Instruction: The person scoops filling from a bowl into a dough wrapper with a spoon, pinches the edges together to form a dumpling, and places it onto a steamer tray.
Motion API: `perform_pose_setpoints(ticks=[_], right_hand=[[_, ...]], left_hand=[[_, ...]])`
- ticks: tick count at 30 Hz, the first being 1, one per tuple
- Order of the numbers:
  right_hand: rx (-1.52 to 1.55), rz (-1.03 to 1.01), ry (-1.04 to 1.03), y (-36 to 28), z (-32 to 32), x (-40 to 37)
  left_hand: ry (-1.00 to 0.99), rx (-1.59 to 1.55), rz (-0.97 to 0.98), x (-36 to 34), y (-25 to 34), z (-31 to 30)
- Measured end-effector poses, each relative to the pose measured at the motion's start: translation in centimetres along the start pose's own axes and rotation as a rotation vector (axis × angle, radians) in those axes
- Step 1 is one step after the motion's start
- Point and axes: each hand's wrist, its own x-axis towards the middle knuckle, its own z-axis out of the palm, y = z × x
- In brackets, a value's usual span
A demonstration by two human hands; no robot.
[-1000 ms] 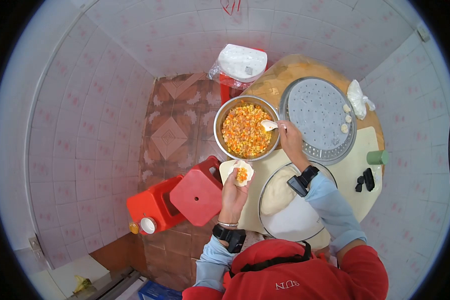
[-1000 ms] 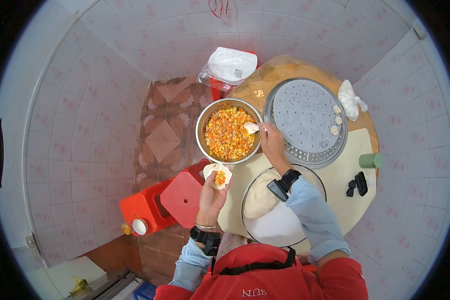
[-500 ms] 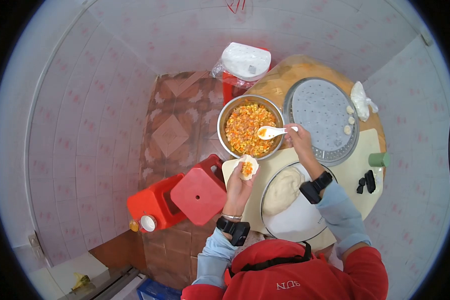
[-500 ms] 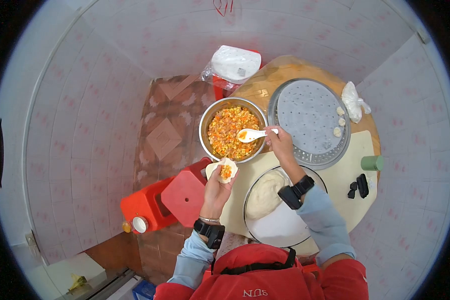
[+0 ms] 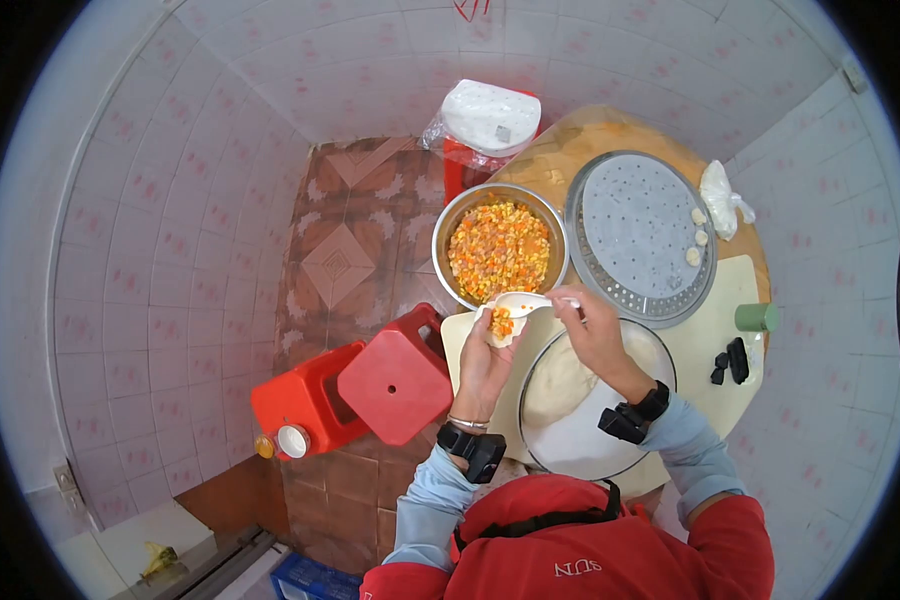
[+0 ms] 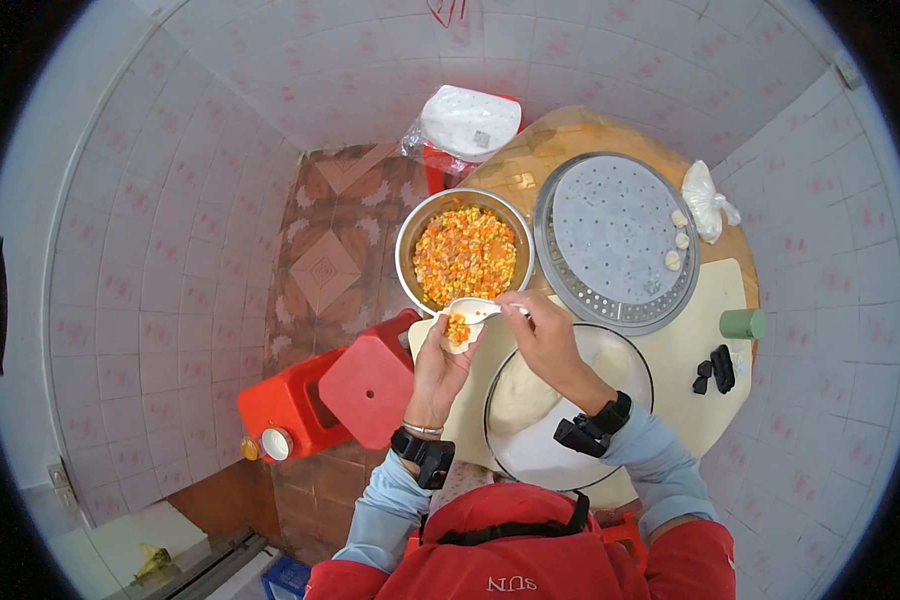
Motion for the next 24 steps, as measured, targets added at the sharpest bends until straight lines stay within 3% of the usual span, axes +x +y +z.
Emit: perform_pose_setpoints(ticks=[2,3,6,10,14,17,19,21,24], right_hand=[[0.252,0.372,0.026,1.0,0.0,-0.1],[0.251,0.371,0.025,1.5,-0.2,0.1],[0.718,0.686,0.085,3.4,-0.8,0.8],[0.693,0.685,0.186,6.7,-0.1,2.2],[0.342,0.616,0.198,12.6,2.7,3.0],[0.088,0.487,0.157,13.4,2.9,2.9],[-0.055,0.397,0.128,11.7,2.5,2.7],[-0.436,0.272,0.131,8.3,0.7,2.1],[-0.249,0.239,0.099,6.2,-0.7,0.7]], left_hand=[[-0.01,-0.012,-0.002,-0.2,0.0,0.2],[-0.002,-0.002,0.017,-0.4,0.0,0.4],[-0.007,0.005,0.045,-0.4,0.0,0.1],[-0.049,0.013,0.059,-0.7,0.0,-0.1],[-0.037,0.051,0.068,-1.4,0.0,0.0],[-0.028,0.089,0.078,-2.2,0.1,0.4],[-0.02,0.11,0.082,-2.5,0.0,0.3],[0.003,0.132,0.082,-2.8,-0.1,0.5],[0.003,0.169,0.062,-3.0,-1.0,0.6]])
